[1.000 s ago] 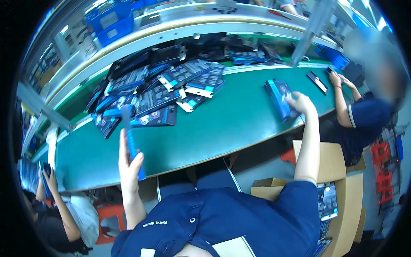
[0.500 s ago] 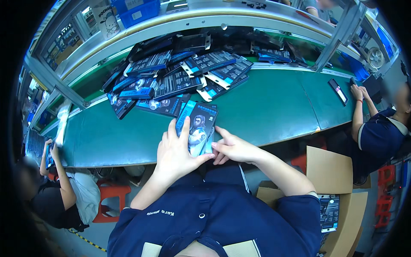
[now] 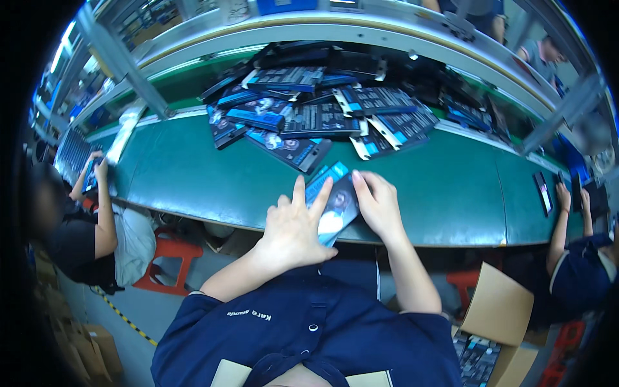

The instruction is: Removing electronic products from boxes, inspecting them, and placing them into a designated pile on an assembly line.

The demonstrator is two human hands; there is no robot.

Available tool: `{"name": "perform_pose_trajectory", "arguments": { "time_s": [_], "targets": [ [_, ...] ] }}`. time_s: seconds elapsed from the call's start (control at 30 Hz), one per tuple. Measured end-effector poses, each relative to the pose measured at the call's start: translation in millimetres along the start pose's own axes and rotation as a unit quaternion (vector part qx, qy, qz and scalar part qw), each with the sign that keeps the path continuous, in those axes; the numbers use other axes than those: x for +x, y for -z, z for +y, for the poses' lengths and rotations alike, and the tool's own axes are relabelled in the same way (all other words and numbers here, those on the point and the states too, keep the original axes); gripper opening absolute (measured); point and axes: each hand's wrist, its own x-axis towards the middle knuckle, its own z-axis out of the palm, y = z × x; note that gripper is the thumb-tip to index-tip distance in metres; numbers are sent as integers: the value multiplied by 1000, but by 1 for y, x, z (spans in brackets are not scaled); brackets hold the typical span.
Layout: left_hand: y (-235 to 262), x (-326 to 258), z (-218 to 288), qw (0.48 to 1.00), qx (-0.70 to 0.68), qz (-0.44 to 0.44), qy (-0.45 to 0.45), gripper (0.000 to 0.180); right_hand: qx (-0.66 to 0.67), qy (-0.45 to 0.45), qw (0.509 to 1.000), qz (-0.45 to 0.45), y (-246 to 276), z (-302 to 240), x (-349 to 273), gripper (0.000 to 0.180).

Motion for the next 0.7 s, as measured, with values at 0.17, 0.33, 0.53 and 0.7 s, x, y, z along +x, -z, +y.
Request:
{"name": "perform_pose_trajectory", "arguments": {
  "time_s": [0.17,0.33,0.53,0.7],
  "targets": [
    [-5,-34,-24,1000,15,-6,-24,110,132,-103,982,-89,7,13,-18,40],
    [-2,-50,-67,996,-43,76,-1,104,143,-63,982,-109,-1,6,-14,41],
    [-4,-73,-175,963,-106,131,211,112,126,-29,988,-81,1,5,-18,33],
    [25,-58,-305,895,-55,182,402,122,87,-15,992,-92,-4,1,-13,30]
  ]
}}
